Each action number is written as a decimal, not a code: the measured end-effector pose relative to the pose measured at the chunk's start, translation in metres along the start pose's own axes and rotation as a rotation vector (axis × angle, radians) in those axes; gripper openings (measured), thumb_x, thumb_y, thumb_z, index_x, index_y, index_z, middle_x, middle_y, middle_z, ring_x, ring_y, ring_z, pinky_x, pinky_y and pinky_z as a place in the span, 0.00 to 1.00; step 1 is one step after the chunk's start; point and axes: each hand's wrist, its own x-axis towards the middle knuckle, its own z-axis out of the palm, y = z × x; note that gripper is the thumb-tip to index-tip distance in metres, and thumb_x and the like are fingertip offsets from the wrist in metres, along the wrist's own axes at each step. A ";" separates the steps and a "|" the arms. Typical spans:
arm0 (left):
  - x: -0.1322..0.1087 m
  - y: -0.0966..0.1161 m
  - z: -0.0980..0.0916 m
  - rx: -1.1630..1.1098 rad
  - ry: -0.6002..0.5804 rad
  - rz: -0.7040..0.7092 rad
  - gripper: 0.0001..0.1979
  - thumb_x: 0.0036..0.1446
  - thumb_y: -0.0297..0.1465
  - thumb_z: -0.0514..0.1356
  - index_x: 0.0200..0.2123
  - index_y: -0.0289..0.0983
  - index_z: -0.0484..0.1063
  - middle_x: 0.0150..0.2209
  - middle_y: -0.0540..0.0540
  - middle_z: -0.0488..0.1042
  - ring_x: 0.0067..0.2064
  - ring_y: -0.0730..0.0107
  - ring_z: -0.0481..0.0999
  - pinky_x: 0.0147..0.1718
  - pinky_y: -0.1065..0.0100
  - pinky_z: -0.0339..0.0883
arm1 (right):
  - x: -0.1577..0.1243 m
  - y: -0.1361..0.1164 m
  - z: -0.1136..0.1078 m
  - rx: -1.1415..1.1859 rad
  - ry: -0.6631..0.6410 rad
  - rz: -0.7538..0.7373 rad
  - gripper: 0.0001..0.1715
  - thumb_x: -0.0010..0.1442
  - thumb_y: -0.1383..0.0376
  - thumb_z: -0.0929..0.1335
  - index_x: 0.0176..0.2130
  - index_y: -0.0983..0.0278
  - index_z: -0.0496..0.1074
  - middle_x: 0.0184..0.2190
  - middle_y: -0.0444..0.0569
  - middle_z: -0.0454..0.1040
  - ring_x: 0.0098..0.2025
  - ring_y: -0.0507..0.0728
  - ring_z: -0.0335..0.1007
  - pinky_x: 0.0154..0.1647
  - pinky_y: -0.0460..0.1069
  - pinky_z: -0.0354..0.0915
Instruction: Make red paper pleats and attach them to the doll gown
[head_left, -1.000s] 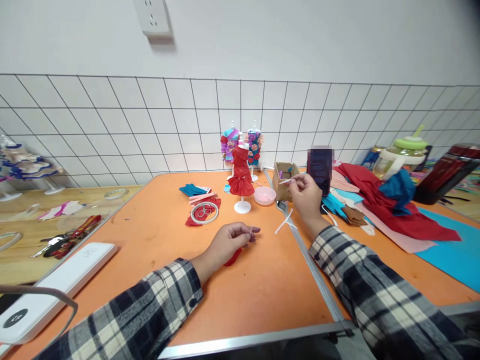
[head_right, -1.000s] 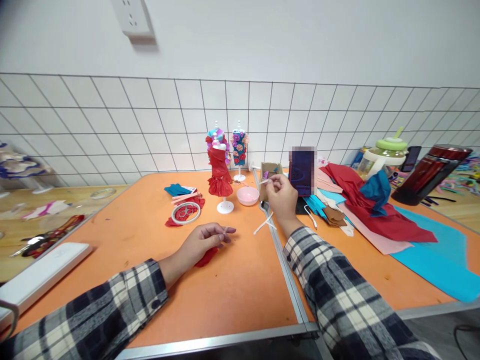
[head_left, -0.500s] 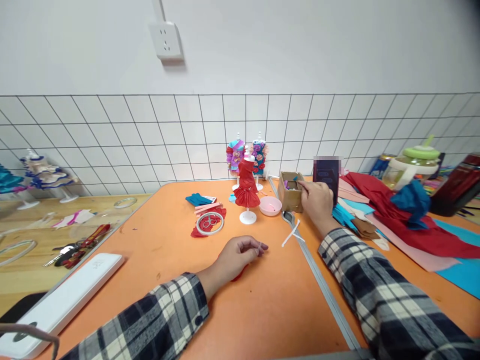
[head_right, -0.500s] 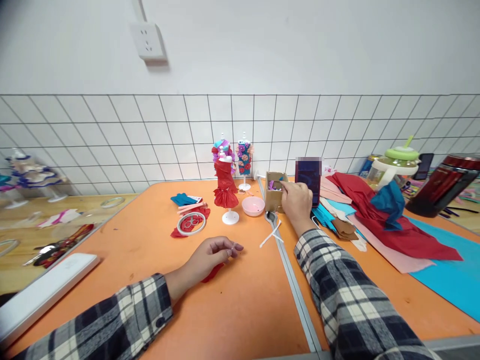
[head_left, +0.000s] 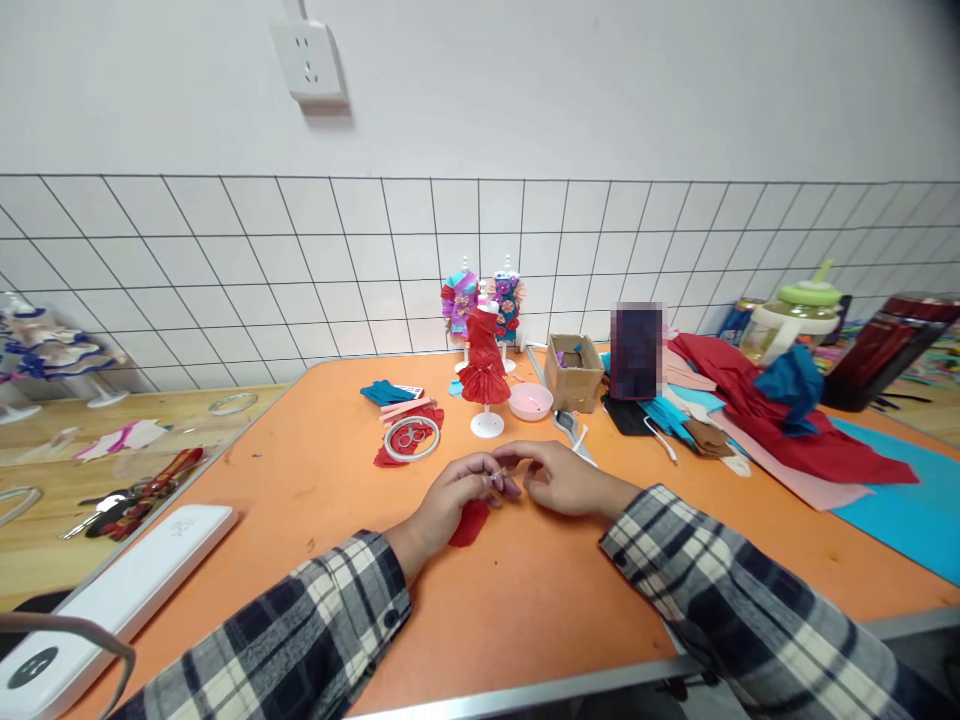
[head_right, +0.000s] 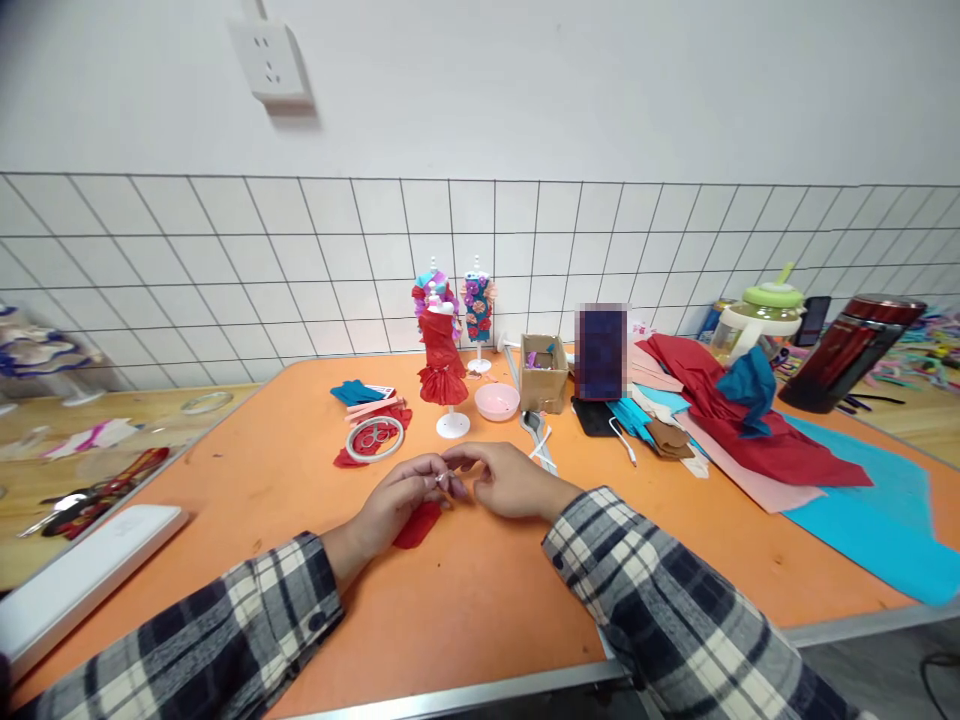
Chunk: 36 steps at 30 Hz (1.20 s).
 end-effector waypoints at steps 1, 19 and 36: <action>0.000 0.001 0.001 -0.007 -0.005 0.005 0.04 0.48 0.30 0.60 0.28 0.35 0.70 0.31 0.43 0.78 0.37 0.63 0.76 0.35 0.67 0.64 | 0.000 -0.001 0.005 0.042 -0.012 0.021 0.27 0.51 0.74 0.64 0.51 0.61 0.72 0.46 0.49 0.77 0.45 0.56 0.73 0.40 0.48 0.68; 0.001 -0.001 -0.002 -0.091 0.024 0.022 0.12 0.53 0.39 0.60 0.30 0.35 0.73 0.31 0.44 0.74 0.37 0.62 0.74 0.35 0.66 0.67 | 0.007 0.009 0.009 0.337 0.163 0.230 0.17 0.51 0.56 0.73 0.36 0.66 0.77 0.33 0.49 0.79 0.36 0.55 0.74 0.38 0.49 0.66; 0.003 0.000 0.002 0.228 0.107 0.011 0.13 0.55 0.41 0.61 0.27 0.36 0.69 0.28 0.46 0.75 0.32 0.67 0.72 0.34 0.68 0.63 | 0.006 0.004 -0.002 0.125 0.096 0.171 0.04 0.52 0.65 0.67 0.29 0.64 0.70 0.25 0.41 0.68 0.28 0.50 0.59 0.29 0.45 0.55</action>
